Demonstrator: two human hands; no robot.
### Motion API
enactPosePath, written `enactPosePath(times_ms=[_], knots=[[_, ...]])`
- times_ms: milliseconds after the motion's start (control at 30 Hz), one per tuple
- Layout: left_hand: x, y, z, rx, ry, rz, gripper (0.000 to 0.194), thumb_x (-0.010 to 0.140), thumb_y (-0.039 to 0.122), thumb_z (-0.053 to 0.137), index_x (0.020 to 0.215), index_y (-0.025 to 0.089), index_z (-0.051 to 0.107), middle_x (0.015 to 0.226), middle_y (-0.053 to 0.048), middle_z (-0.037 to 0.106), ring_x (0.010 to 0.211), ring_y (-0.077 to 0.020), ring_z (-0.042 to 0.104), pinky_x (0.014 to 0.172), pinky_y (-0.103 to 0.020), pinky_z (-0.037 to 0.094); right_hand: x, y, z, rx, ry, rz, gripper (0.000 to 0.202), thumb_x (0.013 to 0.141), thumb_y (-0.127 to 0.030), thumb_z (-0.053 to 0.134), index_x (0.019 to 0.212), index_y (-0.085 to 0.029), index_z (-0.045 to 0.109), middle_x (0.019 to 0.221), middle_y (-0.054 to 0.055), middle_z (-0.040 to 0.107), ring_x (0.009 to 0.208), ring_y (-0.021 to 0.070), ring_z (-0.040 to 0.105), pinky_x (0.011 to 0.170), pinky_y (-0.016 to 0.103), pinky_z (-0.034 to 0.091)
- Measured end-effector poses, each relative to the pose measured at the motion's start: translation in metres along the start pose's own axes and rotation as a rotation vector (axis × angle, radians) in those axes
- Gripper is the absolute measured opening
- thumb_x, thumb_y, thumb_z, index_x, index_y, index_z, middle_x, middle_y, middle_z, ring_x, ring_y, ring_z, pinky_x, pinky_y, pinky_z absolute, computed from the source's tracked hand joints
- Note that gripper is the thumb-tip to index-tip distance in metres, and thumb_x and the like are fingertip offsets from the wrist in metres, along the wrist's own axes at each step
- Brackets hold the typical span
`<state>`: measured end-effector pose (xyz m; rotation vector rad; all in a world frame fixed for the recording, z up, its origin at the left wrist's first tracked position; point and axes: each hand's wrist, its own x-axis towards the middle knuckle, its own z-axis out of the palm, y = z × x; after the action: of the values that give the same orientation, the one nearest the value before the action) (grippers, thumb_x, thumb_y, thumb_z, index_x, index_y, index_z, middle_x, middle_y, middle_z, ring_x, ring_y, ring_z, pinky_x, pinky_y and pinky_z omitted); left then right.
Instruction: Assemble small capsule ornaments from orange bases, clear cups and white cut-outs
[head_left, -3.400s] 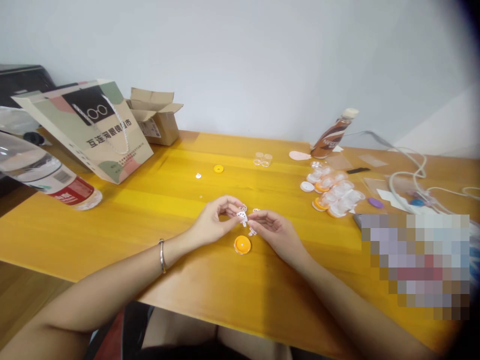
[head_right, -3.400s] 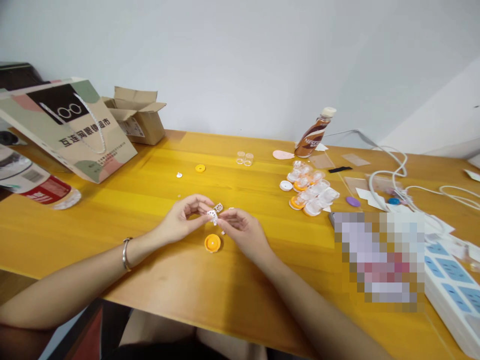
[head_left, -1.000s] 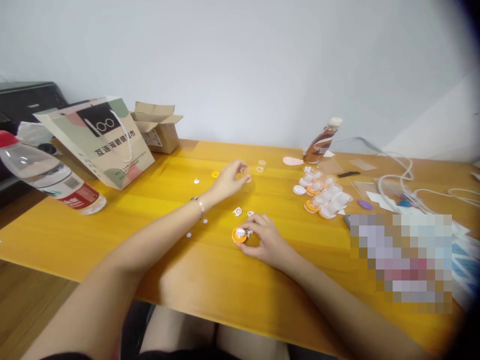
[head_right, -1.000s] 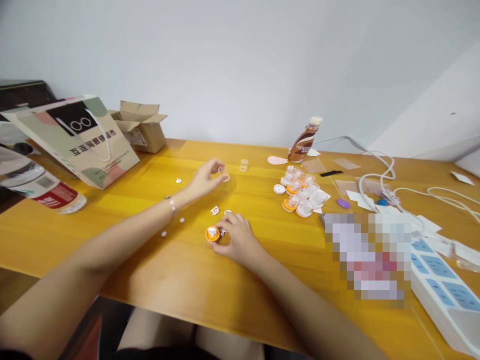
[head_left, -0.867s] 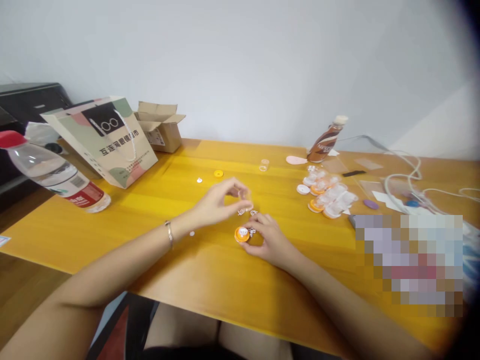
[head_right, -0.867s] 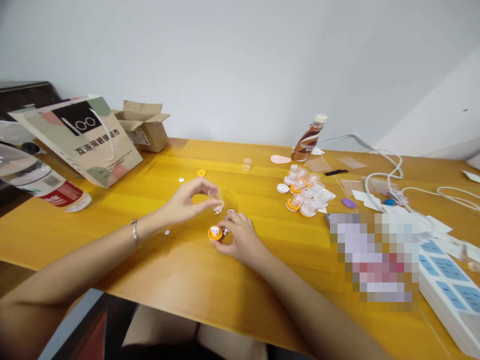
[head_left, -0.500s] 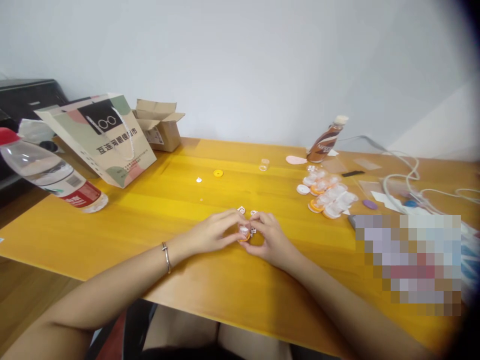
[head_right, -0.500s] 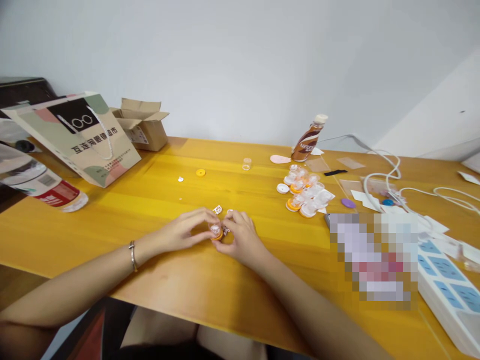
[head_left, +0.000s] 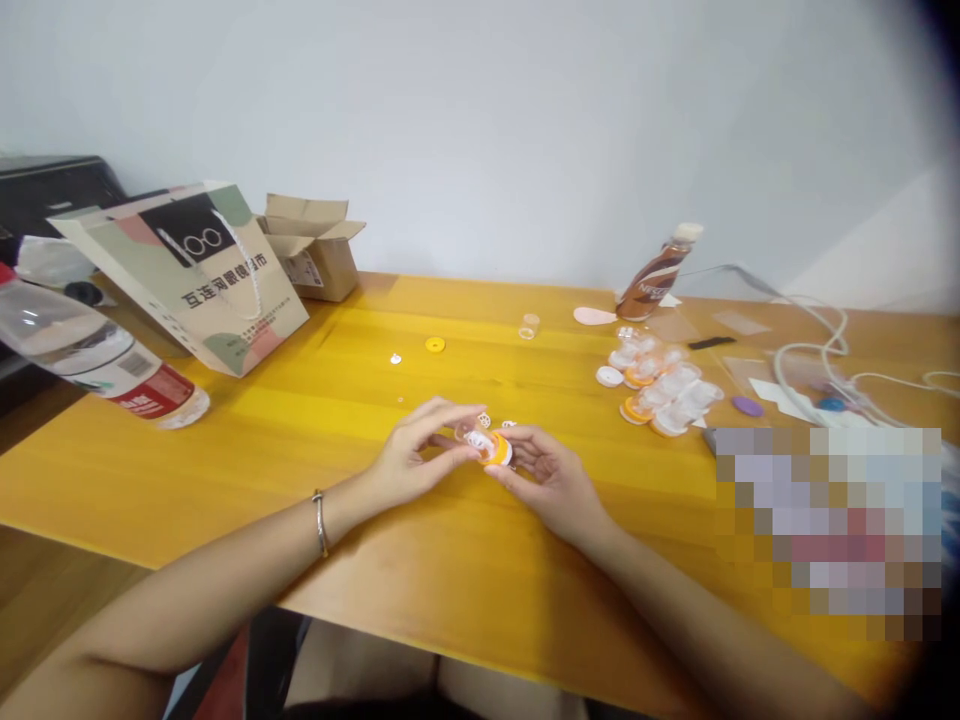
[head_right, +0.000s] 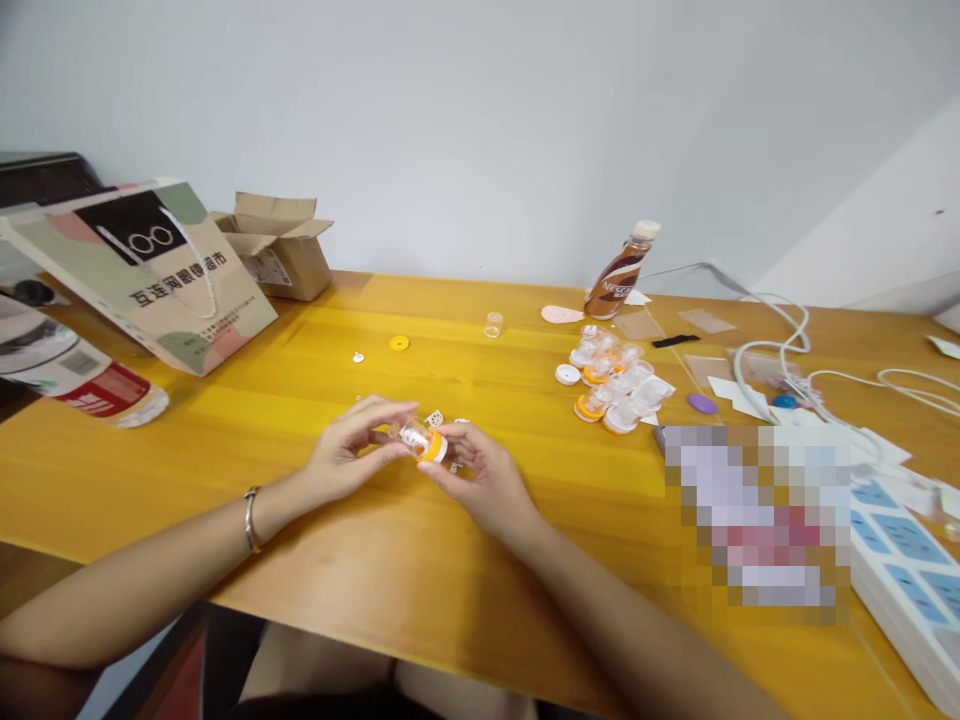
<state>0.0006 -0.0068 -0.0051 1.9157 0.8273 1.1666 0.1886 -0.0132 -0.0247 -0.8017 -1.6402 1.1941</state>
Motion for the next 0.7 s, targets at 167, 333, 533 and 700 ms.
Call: enactPosePath(times_ms=[167, 333, 533, 700], knots=[[-0.003, -0.001, 0.004, 0.009, 0.119, 0.048, 0.031, 0.074, 0.019, 0.065, 0.104, 0.02, 0.059, 0.089, -0.004, 0.056, 0.08, -0.0113, 0.059, 0.072, -0.024, 0.054, -0.002, -0.004, 0.003, 0.046, 0.032, -0.003, 0.027, 0.073, -0.02, 0.064, 0.098, -0.024, 0.053, 0.098, 0.003, 0.064, 0.092, 0.0145, 0.062, 0.086, 0.031, 0.05], [-0.003, 0.003, 0.006, 0.089, 0.145, 0.074, 0.029, 0.072, 0.024, 0.067, 0.099, 0.017, 0.06, 0.083, -0.005, 0.059, 0.076, -0.0123, 0.059, 0.07, -0.025, 0.052, -0.006, -0.001, 0.001, -0.066, 0.068, -0.093, 0.033, 0.073, -0.02, 0.064, 0.103, -0.025, 0.053, 0.1, 0.003, 0.063, 0.092, 0.0156, 0.062, 0.086, 0.032, 0.05], [-0.001, 0.01, 0.001, 0.191, 0.08, 0.128, 0.028, 0.076, 0.025, 0.063, 0.102, 0.018, 0.058, 0.086, -0.005, 0.061, 0.078, -0.0138, 0.056, 0.073, -0.03, 0.048, -0.007, -0.008, 0.001, -0.064, 0.049, -0.033, 0.029, 0.071, -0.023, 0.066, 0.098, -0.024, 0.055, 0.095, 0.003, 0.064, 0.089, 0.0164, 0.061, 0.084, 0.034, 0.049], [0.0, 0.009, -0.003, 0.174, 0.002, 0.178, 0.027, 0.079, 0.022, 0.059, 0.105, 0.017, 0.056, 0.09, -0.007, 0.061, 0.079, -0.0144, 0.056, 0.074, -0.031, 0.047, -0.004, -0.015, 0.004, 0.164, 0.016, 0.129, 0.021, 0.071, -0.028, 0.067, 0.087, -0.022, 0.056, 0.087, 0.002, 0.065, 0.081, 0.0136, 0.061, 0.078, 0.03, 0.05]])
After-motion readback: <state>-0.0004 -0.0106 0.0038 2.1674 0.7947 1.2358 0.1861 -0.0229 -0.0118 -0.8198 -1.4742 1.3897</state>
